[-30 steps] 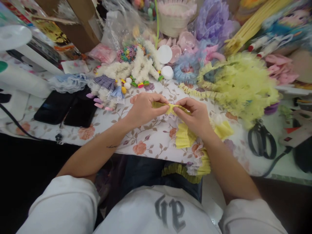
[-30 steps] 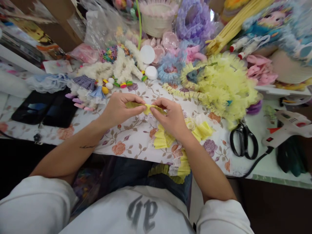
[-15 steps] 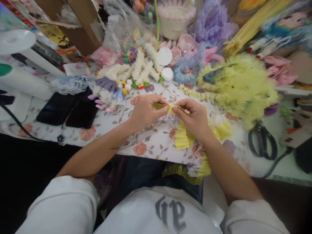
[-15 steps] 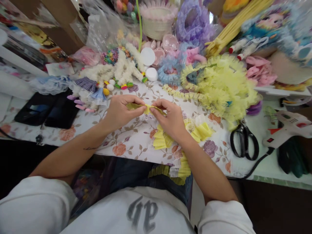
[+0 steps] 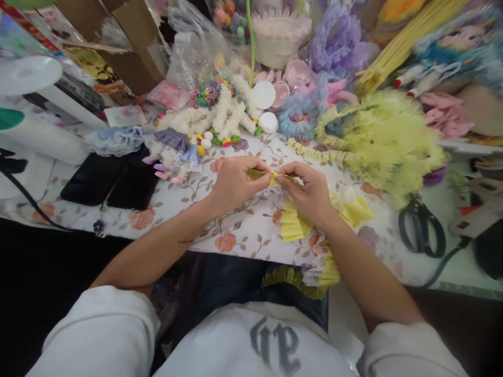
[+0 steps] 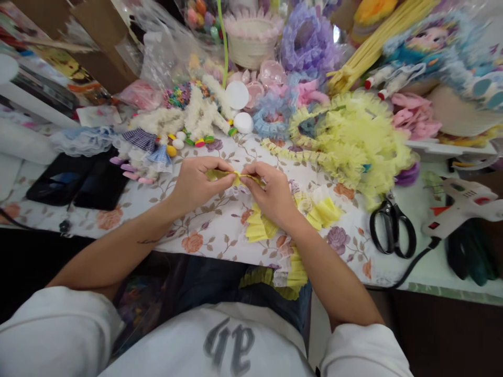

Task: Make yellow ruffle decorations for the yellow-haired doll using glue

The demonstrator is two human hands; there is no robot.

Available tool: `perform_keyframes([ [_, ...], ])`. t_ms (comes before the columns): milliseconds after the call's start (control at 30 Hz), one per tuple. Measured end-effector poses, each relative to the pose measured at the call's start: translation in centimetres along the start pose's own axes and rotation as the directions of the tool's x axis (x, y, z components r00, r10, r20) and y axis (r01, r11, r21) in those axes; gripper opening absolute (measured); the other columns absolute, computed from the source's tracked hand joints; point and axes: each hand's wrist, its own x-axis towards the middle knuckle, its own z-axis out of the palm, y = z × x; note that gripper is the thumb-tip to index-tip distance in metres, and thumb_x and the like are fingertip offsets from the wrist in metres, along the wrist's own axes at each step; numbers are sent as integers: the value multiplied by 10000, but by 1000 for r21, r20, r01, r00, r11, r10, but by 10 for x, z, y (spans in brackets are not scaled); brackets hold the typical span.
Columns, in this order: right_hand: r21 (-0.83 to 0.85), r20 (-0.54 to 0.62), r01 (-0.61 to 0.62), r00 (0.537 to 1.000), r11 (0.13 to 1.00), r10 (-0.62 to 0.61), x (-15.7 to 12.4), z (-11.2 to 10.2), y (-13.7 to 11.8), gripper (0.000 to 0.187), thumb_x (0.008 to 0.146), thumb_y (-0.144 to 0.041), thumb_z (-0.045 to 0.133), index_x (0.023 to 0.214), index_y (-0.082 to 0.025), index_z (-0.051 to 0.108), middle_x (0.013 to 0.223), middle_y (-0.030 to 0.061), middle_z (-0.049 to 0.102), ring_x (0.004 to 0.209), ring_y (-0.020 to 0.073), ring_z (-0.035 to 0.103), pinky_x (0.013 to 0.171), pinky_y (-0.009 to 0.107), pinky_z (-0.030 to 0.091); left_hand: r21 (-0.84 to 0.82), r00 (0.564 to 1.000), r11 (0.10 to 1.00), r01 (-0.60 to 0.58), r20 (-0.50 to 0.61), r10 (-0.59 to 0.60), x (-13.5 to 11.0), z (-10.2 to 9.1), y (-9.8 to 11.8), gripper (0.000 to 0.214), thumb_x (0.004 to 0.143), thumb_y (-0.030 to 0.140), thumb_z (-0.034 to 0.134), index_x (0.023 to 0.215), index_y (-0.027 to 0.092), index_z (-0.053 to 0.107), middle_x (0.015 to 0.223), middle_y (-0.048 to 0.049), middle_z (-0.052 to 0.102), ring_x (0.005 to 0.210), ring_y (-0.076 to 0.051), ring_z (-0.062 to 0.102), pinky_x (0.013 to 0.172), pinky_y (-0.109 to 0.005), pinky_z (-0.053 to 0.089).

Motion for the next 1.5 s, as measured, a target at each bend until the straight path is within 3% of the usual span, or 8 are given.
perform_keyframes([
  [233,-49,1,-73,997,996,73,1,0,-2,66,871,-226,611,823,-211,654,809,11,700,750,162,598,736,309,478,-5,1000,1000,10,14,-10,0,0,-1,141,762,255,637,754,184,759,731,-15,758,683,-151,660,674,-256,517],
  [833,-63,-21,-85,996,994,84,1,3,-2,74,851,-227,610,789,-213,649,770,10,692,736,167,593,724,309,469,1,1000,1000,-27,7,27,-1,3,-2,120,761,228,641,738,177,747,734,-17,761,671,-141,656,659,-248,505],
  [1133,-13,-43,-133,990,991,132,2,3,-5,82,838,-262,624,791,-206,660,761,18,697,718,164,592,683,299,468,-63,998,997,-47,36,50,0,1,-4,122,783,227,637,768,187,752,771,-20,765,700,-140,659,671,-249,511],
  [1500,177,32,-280,960,944,279,2,2,-6,200,815,-376,671,800,-177,659,734,9,658,644,124,531,617,273,426,-83,996,996,-26,79,32,2,-1,-6,111,784,233,665,784,188,767,767,-21,768,703,-143,673,662,-244,517],
])
